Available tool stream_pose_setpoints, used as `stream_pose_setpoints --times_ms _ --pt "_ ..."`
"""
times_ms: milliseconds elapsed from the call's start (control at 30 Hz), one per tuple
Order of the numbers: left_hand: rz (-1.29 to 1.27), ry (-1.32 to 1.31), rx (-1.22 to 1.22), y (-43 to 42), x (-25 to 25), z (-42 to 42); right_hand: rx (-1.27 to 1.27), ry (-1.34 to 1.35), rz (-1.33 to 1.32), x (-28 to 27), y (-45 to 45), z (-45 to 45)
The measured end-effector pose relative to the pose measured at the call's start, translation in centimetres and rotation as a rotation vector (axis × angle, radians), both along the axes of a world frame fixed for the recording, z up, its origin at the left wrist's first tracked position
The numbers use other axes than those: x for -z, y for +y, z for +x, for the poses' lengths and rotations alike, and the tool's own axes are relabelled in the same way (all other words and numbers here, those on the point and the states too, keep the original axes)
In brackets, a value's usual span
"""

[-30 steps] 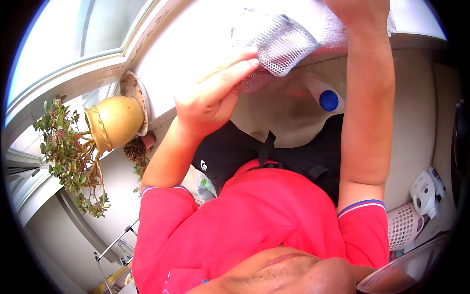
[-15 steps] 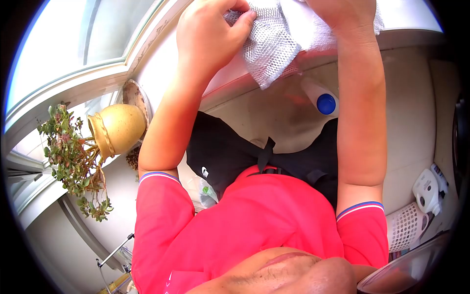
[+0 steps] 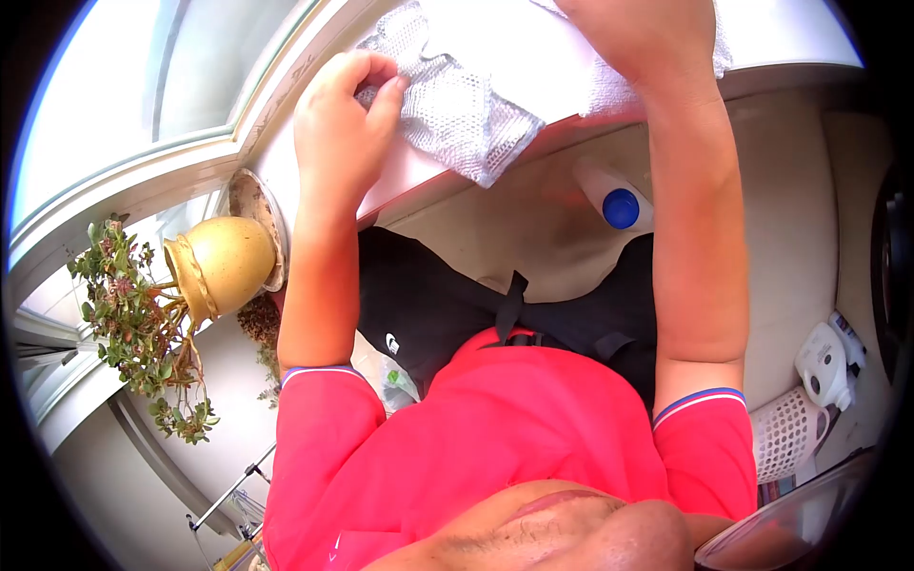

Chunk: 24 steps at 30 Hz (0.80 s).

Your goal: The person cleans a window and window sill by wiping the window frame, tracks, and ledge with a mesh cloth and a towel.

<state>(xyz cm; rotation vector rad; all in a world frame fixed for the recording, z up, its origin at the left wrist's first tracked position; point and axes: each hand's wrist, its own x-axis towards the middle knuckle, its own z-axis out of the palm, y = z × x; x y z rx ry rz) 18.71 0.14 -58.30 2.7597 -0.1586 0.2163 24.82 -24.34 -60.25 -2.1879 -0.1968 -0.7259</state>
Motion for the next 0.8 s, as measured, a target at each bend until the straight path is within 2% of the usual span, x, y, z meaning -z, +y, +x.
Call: stream_pose_setpoints --times_ms 133,233,267,333,400,500,600,700,800 --pt "-0.112 -0.182 0.092 1.2 0.9 -2.8 -0.115 -0.056 -0.041 0.6 -0.5 0.4" --pt "-0.232 -0.255 0.045 2.1 2.4 -3.4 -0.066 0.050 -0.170 0.4 -2.5 0.5" --pt "-0.242 -0.270 0.068 2.2 2.6 -3.3 -0.089 0.059 -0.111 0.3 -3.3 0.8" --pt "-0.255 -0.295 0.114 2.2 2.2 -3.3 0.074 0.007 -0.198 -1.1 -4.4 1.7" --pt "-0.286 -0.325 0.130 2.2 2.1 -3.5 0.207 -0.333 -0.582 -0.5 -5.6 1.6" --pt "-0.364 -0.477 0.139 2.6 2.3 -3.3 -0.232 -0.184 -0.252 -3.1 -1.1 -2.8" --pt "-0.438 -0.431 0.185 3.2 2.1 -3.8 -0.488 -0.174 -0.396 -0.8 4.8 -6.5" --pt "-0.418 -0.469 0.252 3.4 2.0 -3.9 -0.419 -0.016 -0.578 0.6 7.8 -7.7" --pt "-0.350 -0.456 0.445 2.9 1.6 -3.8 -0.397 0.055 -0.823 0.5 6.4 -7.7"
